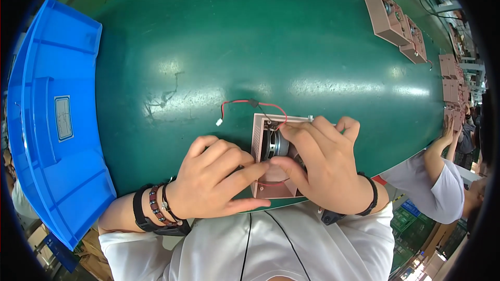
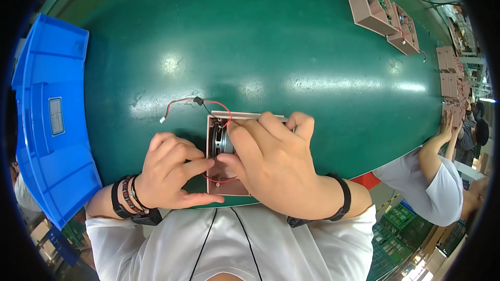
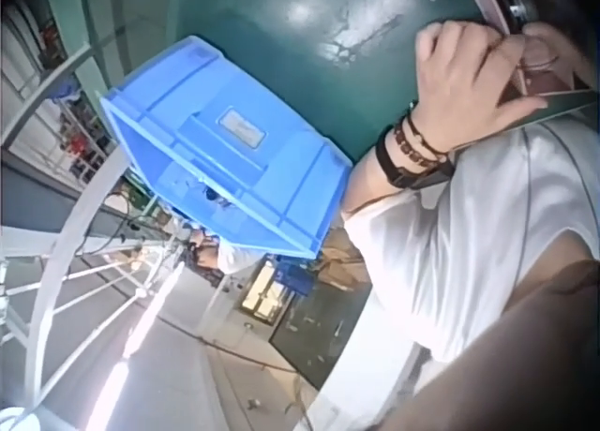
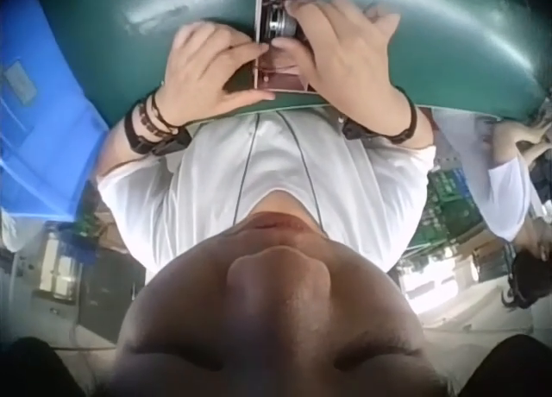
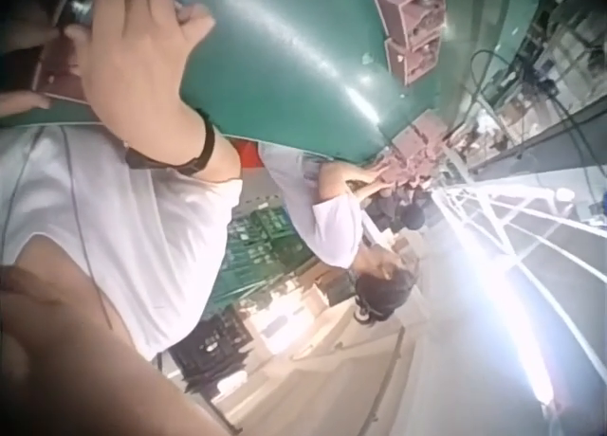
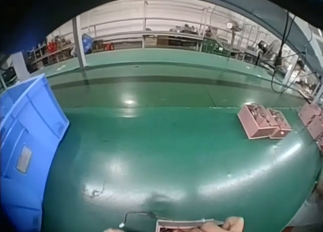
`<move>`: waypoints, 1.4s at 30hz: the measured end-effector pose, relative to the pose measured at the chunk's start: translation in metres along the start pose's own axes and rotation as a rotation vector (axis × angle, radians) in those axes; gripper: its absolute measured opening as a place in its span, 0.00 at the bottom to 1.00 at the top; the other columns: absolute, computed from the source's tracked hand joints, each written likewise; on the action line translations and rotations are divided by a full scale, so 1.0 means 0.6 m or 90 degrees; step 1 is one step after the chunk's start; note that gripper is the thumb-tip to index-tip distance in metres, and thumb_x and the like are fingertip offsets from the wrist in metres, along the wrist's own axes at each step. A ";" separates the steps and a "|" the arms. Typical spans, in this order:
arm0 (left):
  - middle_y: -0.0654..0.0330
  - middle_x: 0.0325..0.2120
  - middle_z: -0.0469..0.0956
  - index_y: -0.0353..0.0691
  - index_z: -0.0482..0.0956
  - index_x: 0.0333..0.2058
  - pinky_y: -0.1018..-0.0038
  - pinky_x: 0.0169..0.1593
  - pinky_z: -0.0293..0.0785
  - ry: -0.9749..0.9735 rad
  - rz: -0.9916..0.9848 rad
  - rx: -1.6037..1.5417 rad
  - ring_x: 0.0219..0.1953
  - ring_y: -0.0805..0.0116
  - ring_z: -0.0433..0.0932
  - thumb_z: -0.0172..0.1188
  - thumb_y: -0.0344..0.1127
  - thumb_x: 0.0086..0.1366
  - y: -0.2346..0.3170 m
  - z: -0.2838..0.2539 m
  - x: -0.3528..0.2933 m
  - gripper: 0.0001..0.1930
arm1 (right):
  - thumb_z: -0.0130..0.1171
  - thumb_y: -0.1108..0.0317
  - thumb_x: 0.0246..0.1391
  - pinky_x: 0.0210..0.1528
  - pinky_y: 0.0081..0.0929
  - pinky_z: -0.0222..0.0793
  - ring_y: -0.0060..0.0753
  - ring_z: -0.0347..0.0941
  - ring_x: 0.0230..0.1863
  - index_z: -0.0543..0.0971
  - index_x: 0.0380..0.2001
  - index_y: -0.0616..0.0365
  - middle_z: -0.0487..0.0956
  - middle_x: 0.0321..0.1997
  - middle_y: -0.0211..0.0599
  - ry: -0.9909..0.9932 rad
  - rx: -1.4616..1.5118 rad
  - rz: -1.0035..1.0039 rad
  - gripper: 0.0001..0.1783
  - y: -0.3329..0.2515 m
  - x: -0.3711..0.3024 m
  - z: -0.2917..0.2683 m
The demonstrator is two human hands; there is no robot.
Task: The person picks up a speaker from a blue bin, places it into a pink housing, and connects its wires to a circuit board. They repeat this process for multiple units, arranging the assembled housings on the green workbench.
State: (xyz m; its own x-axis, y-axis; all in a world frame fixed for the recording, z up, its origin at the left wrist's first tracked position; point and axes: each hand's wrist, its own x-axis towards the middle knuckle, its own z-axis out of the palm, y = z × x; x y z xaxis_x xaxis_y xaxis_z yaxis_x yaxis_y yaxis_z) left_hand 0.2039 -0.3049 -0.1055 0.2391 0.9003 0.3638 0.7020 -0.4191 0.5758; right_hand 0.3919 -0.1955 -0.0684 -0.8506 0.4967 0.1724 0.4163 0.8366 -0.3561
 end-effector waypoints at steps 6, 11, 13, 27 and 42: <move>0.63 0.36 0.74 0.43 0.77 0.46 0.65 0.45 0.60 -0.014 -0.062 0.013 0.37 0.64 0.72 0.73 0.60 0.40 0.001 -0.007 0.008 0.37 | 0.68 0.59 0.40 0.40 0.37 0.47 0.32 0.66 0.33 0.75 0.40 0.58 0.80 0.41 0.30 0.013 0.014 0.018 0.24 -0.002 0.001 0.002; 0.63 0.36 0.74 0.43 0.75 0.47 0.63 0.47 0.60 -0.049 -0.067 0.048 0.38 0.64 0.73 0.71 0.61 0.41 0.003 -0.009 0.010 0.38 | 0.70 0.61 0.35 0.42 0.37 0.47 0.32 0.66 0.35 0.77 0.40 0.56 0.79 0.42 0.29 0.038 -0.002 0.055 0.25 -0.009 -0.002 0.008; 0.63 0.35 0.74 0.44 0.75 0.48 0.61 0.48 0.60 -0.058 -0.070 0.067 0.38 0.64 0.73 0.70 0.63 0.42 0.004 -0.009 0.009 0.38 | 0.71 0.61 0.34 0.43 0.36 0.47 0.31 0.66 0.36 0.78 0.40 0.55 0.79 0.43 0.29 0.038 -0.004 0.071 0.26 -0.011 -0.002 0.008; 0.62 0.32 0.70 0.59 0.80 0.41 0.59 0.50 0.60 -0.076 -0.114 0.162 0.40 0.65 0.71 0.64 0.67 0.42 0.003 -0.030 0.030 0.29 | 0.70 0.63 0.34 0.43 0.34 0.47 0.31 0.68 0.36 0.78 0.39 0.57 0.79 0.45 0.27 0.077 -0.028 0.047 0.24 -0.007 0.006 0.018; 0.54 0.49 0.72 0.43 0.78 0.42 0.56 0.54 0.61 -0.052 -0.026 0.184 0.49 0.53 0.71 0.67 0.68 0.40 0.000 -0.021 0.024 0.38 | 0.67 0.66 0.39 0.40 0.35 0.48 0.28 0.71 0.35 0.74 0.43 0.56 0.77 0.42 0.28 0.049 -0.034 -0.046 0.24 -0.005 -0.004 0.008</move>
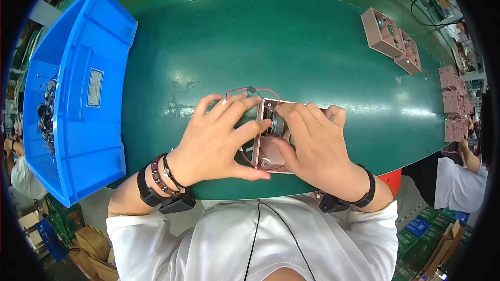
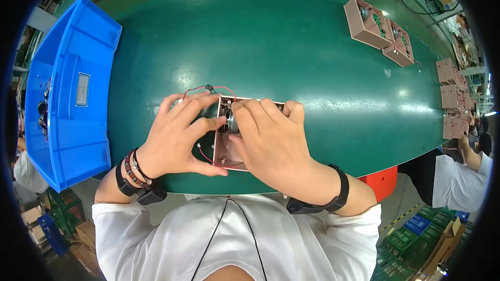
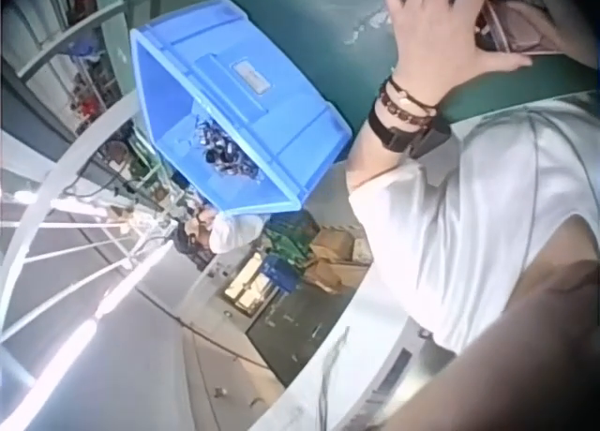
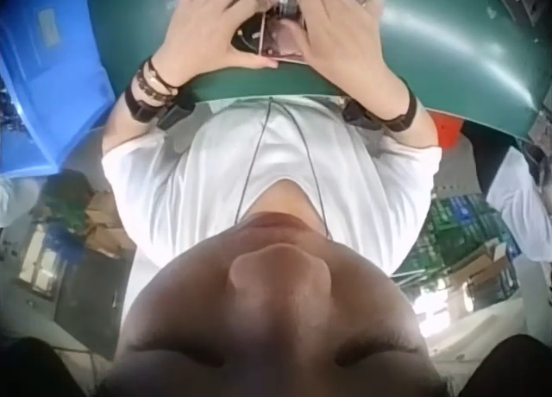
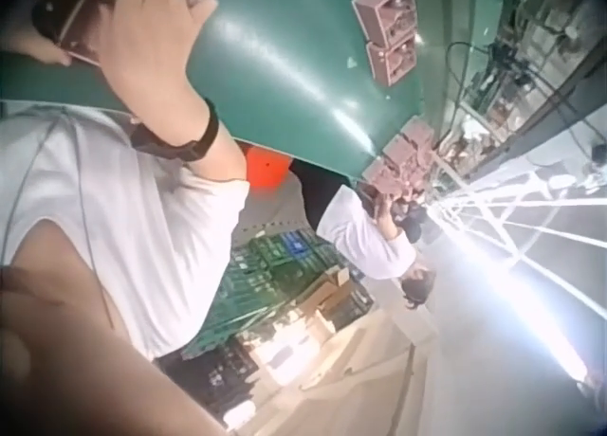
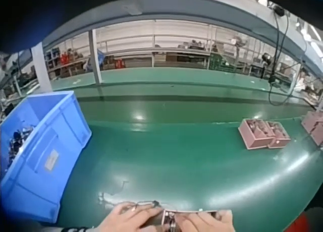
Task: The person picks up a speaker from a blue bin, places it into a pink housing, and connects its wires to a circuit board. They repeat this process for multiple units, arranging the assembled housings on the green workbench.
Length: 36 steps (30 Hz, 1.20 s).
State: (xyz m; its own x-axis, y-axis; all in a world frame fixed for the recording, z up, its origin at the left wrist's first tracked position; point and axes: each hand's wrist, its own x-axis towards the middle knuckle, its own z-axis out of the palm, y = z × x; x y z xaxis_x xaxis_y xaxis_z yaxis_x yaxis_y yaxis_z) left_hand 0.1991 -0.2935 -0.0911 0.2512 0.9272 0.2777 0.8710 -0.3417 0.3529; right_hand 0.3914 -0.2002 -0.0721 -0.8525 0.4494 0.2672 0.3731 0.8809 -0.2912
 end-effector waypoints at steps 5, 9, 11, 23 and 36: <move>0.49 0.55 0.68 0.42 0.76 0.44 0.55 0.54 0.61 0.033 -0.006 -0.075 0.49 0.50 0.71 0.69 0.67 0.39 -0.010 0.012 -0.004 0.40 | 0.67 0.67 0.40 0.39 0.34 0.49 0.28 0.71 0.35 0.73 0.43 0.56 0.77 0.43 0.27 -0.012 -0.023 0.003 0.23 0.001 0.007 -0.005; 0.49 0.56 0.67 0.44 0.77 0.44 0.56 0.54 0.61 0.033 -0.015 -0.143 0.49 0.51 0.71 0.69 0.67 0.39 -0.019 0.017 -0.002 0.39 | 0.67 0.68 0.39 0.36 0.32 0.52 0.28 0.72 0.34 0.73 0.41 0.56 0.77 0.44 0.28 -0.071 -0.032 -0.013 0.22 0.008 0.016 -0.017; 0.51 0.55 0.67 0.48 0.79 0.43 0.58 0.53 0.62 0.021 -0.003 -0.107 0.49 0.55 0.72 0.66 0.69 0.41 -0.022 0.014 0.001 0.36 | 0.67 0.68 0.39 0.34 0.31 0.54 0.28 0.72 0.32 0.74 0.40 0.56 0.77 0.44 0.28 -0.111 -0.031 -0.027 0.22 0.012 0.020 -0.017; 0.51 0.52 0.68 0.48 0.79 0.43 0.59 0.51 0.63 0.031 -0.014 -0.185 0.48 0.54 0.72 0.69 0.68 0.35 -0.033 0.024 -0.002 0.38 | 0.67 0.69 0.36 0.31 0.28 0.58 0.31 0.73 0.31 0.75 0.40 0.59 0.78 0.45 0.32 -0.044 0.092 -0.014 0.23 0.023 0.018 0.010; 0.51 0.51 0.72 0.43 0.75 0.44 0.60 0.52 0.65 0.057 -0.037 -0.354 0.52 0.53 0.72 0.65 0.53 0.54 -0.055 0.013 0.012 0.25 | 0.65 0.75 0.41 0.28 0.27 0.59 0.30 0.73 0.29 0.76 0.39 0.60 0.79 0.43 0.35 0.019 0.085 -0.051 0.17 0.032 0.015 -0.007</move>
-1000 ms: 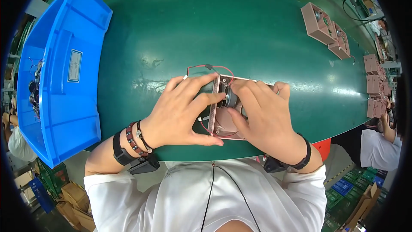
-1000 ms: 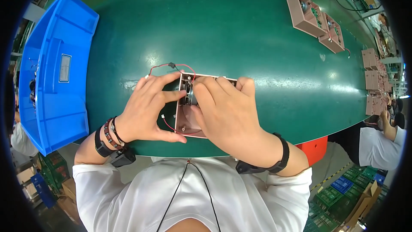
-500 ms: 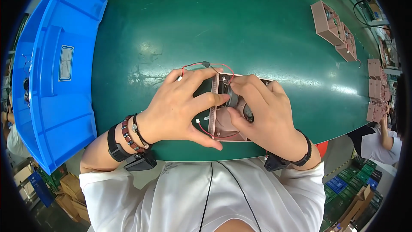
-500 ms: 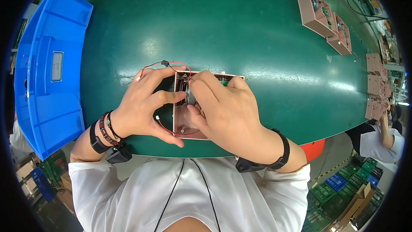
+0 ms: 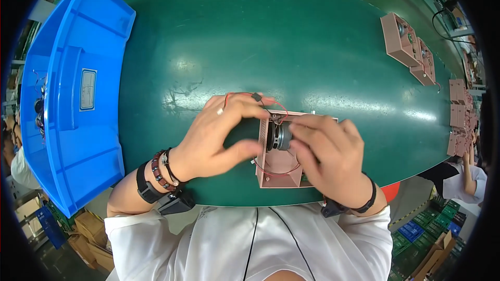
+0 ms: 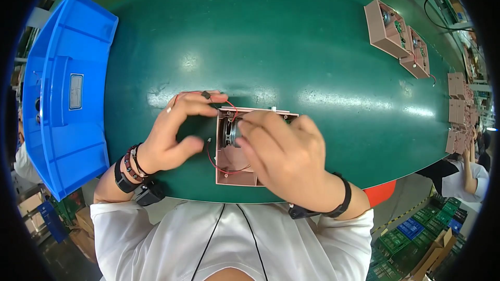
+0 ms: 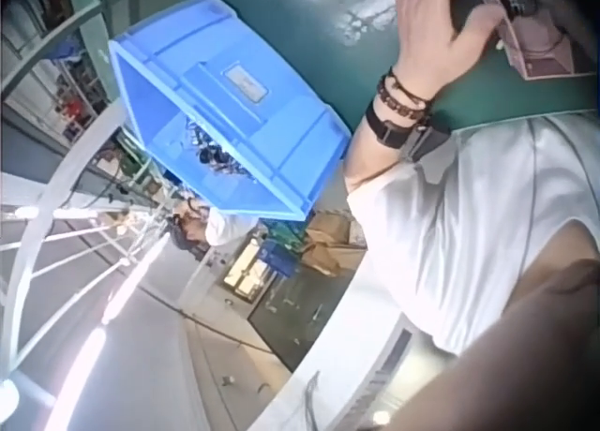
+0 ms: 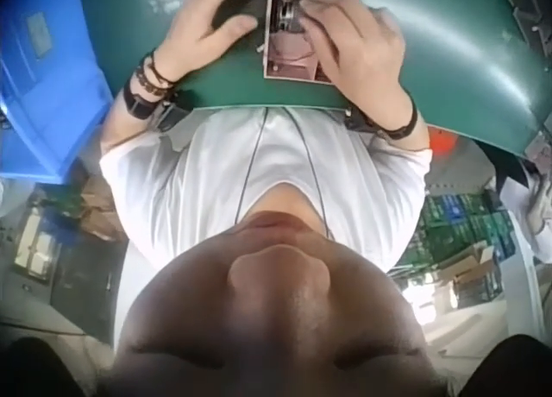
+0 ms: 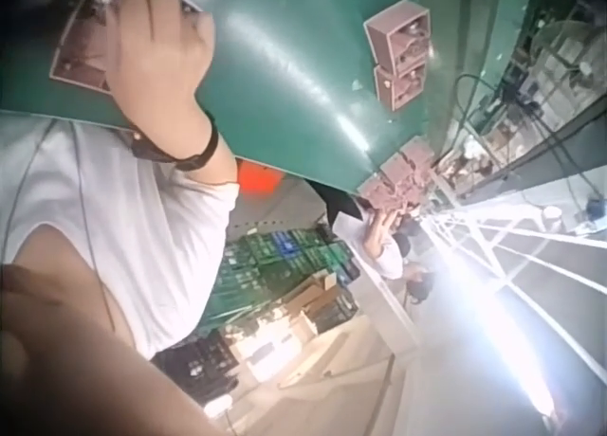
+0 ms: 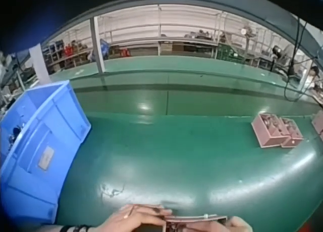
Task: The person picks up a speaker from a blue bin, places it into a pink housing, and connects its wires to a circuit board. They repeat this process for multiple units, arranging the assembled housings on the green workbench.
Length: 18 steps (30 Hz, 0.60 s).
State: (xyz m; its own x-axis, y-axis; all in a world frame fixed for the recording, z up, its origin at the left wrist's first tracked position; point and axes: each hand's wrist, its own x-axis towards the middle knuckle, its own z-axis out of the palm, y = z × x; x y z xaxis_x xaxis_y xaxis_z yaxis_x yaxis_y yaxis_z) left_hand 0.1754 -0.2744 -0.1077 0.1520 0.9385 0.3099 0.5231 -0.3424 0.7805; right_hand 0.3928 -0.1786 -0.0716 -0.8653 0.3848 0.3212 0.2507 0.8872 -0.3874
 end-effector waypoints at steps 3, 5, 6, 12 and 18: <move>0.53 0.47 0.77 0.40 0.72 0.38 0.65 0.53 0.65 0.129 -0.124 -0.009 0.50 0.54 0.75 0.62 0.39 0.61 0.012 0.014 0.014 0.12 | 0.65 0.73 0.40 0.27 0.24 0.56 0.24 0.70 0.22 0.78 0.37 0.59 0.78 0.41 0.30 0.119 -0.026 -0.062 0.16 0.018 0.012 -0.016; 0.53 0.46 0.77 0.39 0.70 0.37 0.67 0.51 0.66 0.141 -0.114 -0.063 0.47 0.57 0.75 0.60 0.36 0.61 0.020 0.020 0.036 0.11 | 0.65 0.73 0.41 0.28 0.24 0.57 0.25 0.71 0.23 0.78 0.38 0.59 0.78 0.40 0.31 0.149 -0.027 -0.065 0.16 0.016 0.018 -0.027; 0.52 0.45 0.77 0.39 0.68 0.36 0.70 0.50 0.67 0.151 -0.106 -0.119 0.45 0.59 0.75 0.59 0.33 0.62 0.024 0.022 0.049 0.09 | 0.65 0.74 0.41 0.29 0.24 0.59 0.27 0.71 0.25 0.78 0.38 0.59 0.78 0.39 0.32 0.176 -0.026 -0.067 0.16 0.015 0.021 -0.033; 0.60 0.29 0.76 0.39 0.67 0.30 0.68 0.42 0.69 0.018 -0.048 -0.287 0.31 0.60 0.75 0.61 0.33 0.61 0.051 0.033 0.092 0.11 | 0.61 0.79 0.47 0.36 0.28 0.66 0.34 0.74 0.34 0.77 0.42 0.64 0.78 0.43 0.40 0.265 0.080 -0.054 0.15 0.034 0.051 -0.044; 0.63 0.22 0.70 0.38 0.68 0.30 0.70 0.31 0.67 -0.028 0.109 -0.113 0.25 0.64 0.70 0.62 0.33 0.61 0.039 0.035 0.074 0.11 | 0.60 0.80 0.48 0.36 0.28 0.67 0.35 0.74 0.35 0.79 0.38 0.61 0.78 0.38 0.39 0.074 0.337 -0.028 0.12 0.061 0.034 -0.032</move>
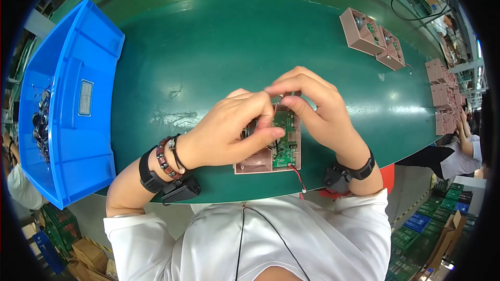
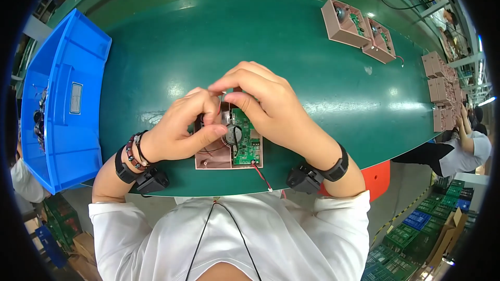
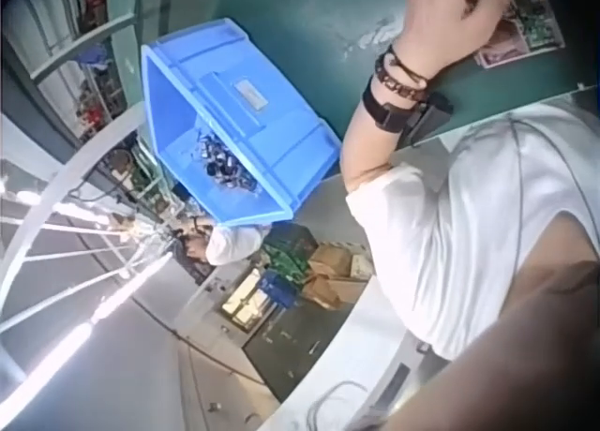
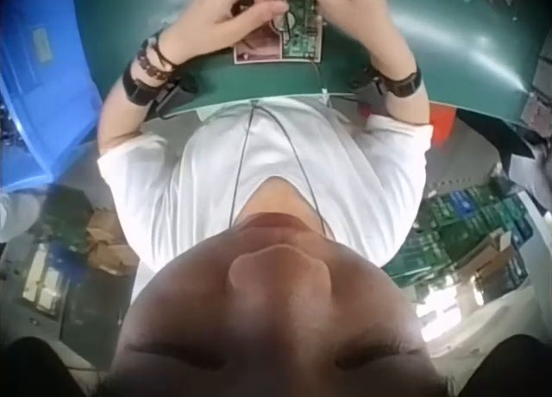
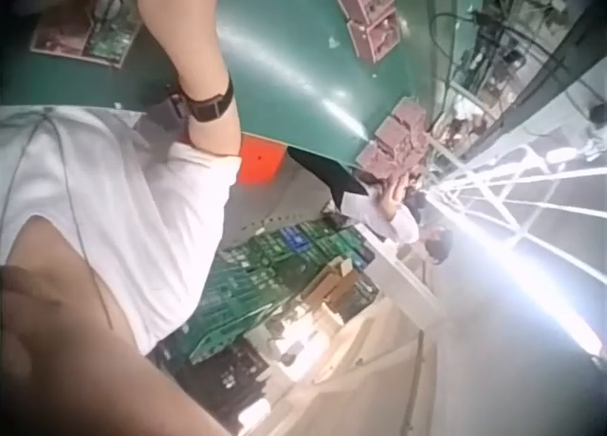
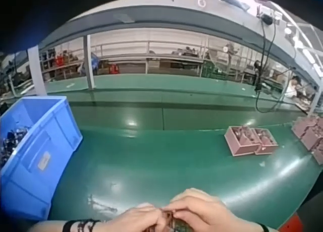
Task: The person picks up a speaker from a blue bin, places it into a pink housing, and connects its wires to a circuit board. They repeat this process for multiple units, arranging the assembled housings on the green workbench.
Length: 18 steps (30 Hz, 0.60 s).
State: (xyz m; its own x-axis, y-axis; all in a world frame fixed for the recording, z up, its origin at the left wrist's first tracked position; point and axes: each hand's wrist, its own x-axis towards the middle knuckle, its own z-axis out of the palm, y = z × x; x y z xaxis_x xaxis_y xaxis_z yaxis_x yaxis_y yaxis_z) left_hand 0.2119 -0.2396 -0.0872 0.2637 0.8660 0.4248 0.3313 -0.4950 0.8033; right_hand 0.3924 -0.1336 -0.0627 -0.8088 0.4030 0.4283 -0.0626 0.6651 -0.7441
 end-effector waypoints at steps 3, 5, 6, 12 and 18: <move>0.63 0.22 0.70 0.38 0.69 0.30 0.72 0.30 0.65 0.094 -0.055 -0.037 0.24 0.66 0.69 0.62 0.33 0.61 0.011 0.012 -0.003 0.09 | 0.61 0.78 0.47 0.37 0.30 0.66 0.35 0.73 0.34 0.79 0.35 0.59 0.78 0.35 0.38 0.039 -0.054 -0.013 0.10 -0.005 -0.006 0.004; 0.63 0.21 0.70 0.39 0.71 0.29 0.72 0.29 0.63 0.219 -0.148 -0.160 0.22 0.66 0.67 0.61 0.33 0.61 0.018 0.020 -0.002 0.07 | 0.62 0.74 0.47 0.38 0.32 0.65 0.36 0.72 0.31 0.79 0.31 0.57 0.77 0.30 0.36 0.095 -0.166 -0.049 0.06 -0.007 -0.009 0.010; 0.63 0.21 0.70 0.39 0.71 0.29 0.72 0.29 0.63 0.218 -0.150 -0.159 0.22 0.66 0.67 0.61 0.33 0.61 0.017 0.020 -0.002 0.07 | 0.62 0.74 0.47 0.38 0.32 0.65 0.36 0.72 0.31 0.79 0.31 0.57 0.77 0.30 0.36 0.095 -0.165 -0.048 0.06 -0.008 -0.010 0.013; 0.63 0.20 0.69 0.41 0.73 0.26 0.72 0.27 0.59 0.170 -0.007 0.209 0.20 0.65 0.67 0.60 0.31 0.60 0.011 0.008 0.005 0.05 | 0.64 0.78 0.43 0.36 0.28 0.62 0.35 0.70 0.34 0.80 0.32 0.56 0.76 0.34 0.32 0.125 -0.312 -0.084 0.10 -0.011 -0.012 0.021; 0.63 0.20 0.69 0.41 0.74 0.26 0.70 0.27 0.58 0.147 0.016 0.343 0.20 0.64 0.68 0.61 0.31 0.57 0.016 0.009 0.008 0.05 | 0.64 0.76 0.41 0.36 0.29 0.58 0.33 0.68 0.34 0.80 0.31 0.54 0.74 0.34 0.29 0.129 -0.389 -0.053 0.10 -0.025 -0.016 0.031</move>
State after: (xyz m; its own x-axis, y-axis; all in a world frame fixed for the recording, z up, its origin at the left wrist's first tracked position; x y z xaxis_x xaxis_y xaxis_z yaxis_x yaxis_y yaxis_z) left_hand 0.2210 -0.2406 -0.0799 0.0940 0.8167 0.5694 0.7568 -0.4302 0.4921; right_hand 0.3902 -0.1592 -0.0652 -0.6860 0.4052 0.6044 0.2723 0.9132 -0.3033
